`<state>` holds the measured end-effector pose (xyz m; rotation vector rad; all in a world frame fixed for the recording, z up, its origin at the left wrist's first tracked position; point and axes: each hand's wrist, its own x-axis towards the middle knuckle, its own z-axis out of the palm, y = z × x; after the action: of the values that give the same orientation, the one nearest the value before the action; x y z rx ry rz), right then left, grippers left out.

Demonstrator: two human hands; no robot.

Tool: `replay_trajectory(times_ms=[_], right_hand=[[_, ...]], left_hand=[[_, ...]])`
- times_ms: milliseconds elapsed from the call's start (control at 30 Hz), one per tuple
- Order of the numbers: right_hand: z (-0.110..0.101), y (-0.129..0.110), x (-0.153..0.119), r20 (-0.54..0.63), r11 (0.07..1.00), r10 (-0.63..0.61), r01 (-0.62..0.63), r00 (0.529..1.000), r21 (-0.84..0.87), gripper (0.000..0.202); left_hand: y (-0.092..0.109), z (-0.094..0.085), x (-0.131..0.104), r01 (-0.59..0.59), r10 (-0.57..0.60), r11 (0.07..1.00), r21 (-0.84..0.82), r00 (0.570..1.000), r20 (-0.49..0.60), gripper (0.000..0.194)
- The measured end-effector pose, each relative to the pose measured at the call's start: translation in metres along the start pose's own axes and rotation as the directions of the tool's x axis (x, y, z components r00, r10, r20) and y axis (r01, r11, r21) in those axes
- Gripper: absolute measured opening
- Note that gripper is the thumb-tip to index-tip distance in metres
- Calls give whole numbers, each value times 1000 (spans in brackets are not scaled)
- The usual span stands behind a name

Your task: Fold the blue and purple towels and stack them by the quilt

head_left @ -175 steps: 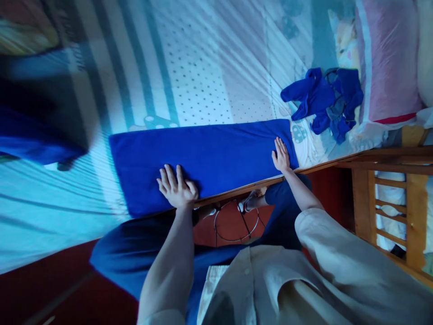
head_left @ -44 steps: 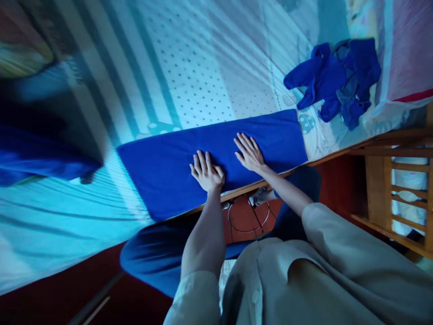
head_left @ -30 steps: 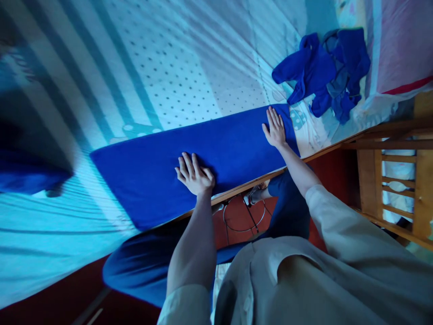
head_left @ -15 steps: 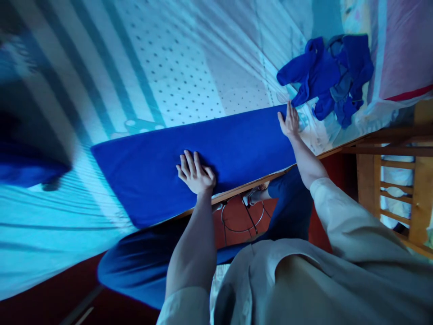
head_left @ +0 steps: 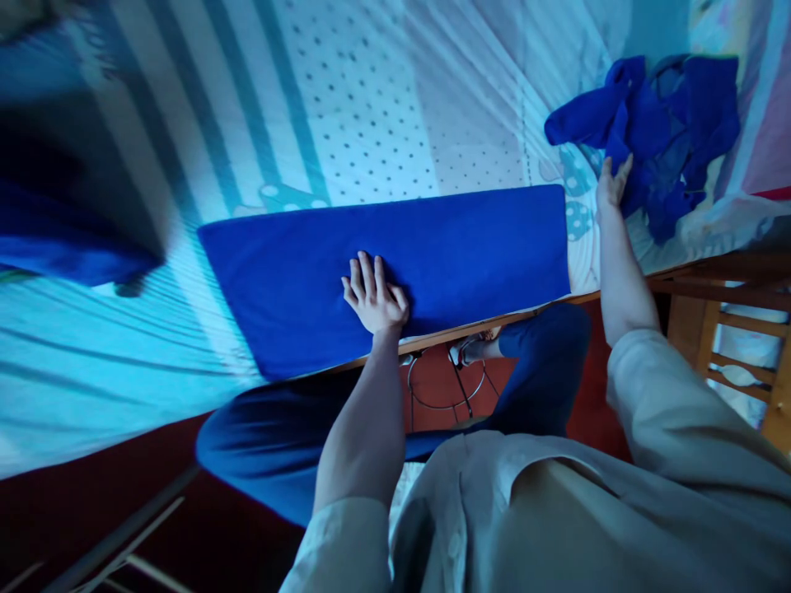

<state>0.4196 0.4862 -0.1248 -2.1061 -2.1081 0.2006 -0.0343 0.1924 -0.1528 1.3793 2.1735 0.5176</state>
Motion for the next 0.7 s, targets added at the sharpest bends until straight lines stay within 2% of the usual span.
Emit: replay_trajectory(times_ms=[33,67,100,133,200,267,300,333,400,467,533,600,700], right_hand=[[3,-11,-16,-68,974,225,-223,972,39,64],[6,-25,-38,-116,918,394,-386,912,89,66],[9,-43,-64,-143,907,416,-396,898,145,67],[12,-63,-95,-150,912,386,-351,910,212,64],[17,-108,-168,-86,887,337,-285,938,362,56],[22,-157,-246,89,799,344,-341,935,495,54],[23,-180,-283,197,720,370,-414,908,556,53],[25,-203,-316,313,621,386,-495,868,608,53],[28,-243,-368,549,363,368,-659,751,658,52],[31,-272,-395,716,112,318,-775,621,622,50],[35,-289,-402,792,-71,298,-815,533,575,47],[40,-296,-395,813,-175,308,-811,493,558,43],[49,-300,-377,819,-227,317,-800,478,555,37]], left_hand=[[0,0,0,4,-4,1000,-1,1000,6,67],[0,0,1,9,-9,1000,-2,1000,10,68],[-1,1,1,15,-15,1000,-2,1000,14,68],[-1,1,1,21,-21,1000,-4,1000,17,68],[-1,0,2,30,-30,999,-11,999,28,68],[-1,0,2,34,-33,999,-19,999,42,69],[-1,0,2,36,-35,999,-21,998,46,70],[-2,0,2,38,-37,999,-19,998,48,70],[-2,0,1,40,-40,999,-13,998,49,71],[-4,1,1,36,-36,999,-7,998,46,72],[-6,3,2,22,-22,1000,5,999,35,72],[-7,4,2,-1,1,1000,21,1000,18,71],[-5,4,2,-30,30,999,19,1000,0,70]])
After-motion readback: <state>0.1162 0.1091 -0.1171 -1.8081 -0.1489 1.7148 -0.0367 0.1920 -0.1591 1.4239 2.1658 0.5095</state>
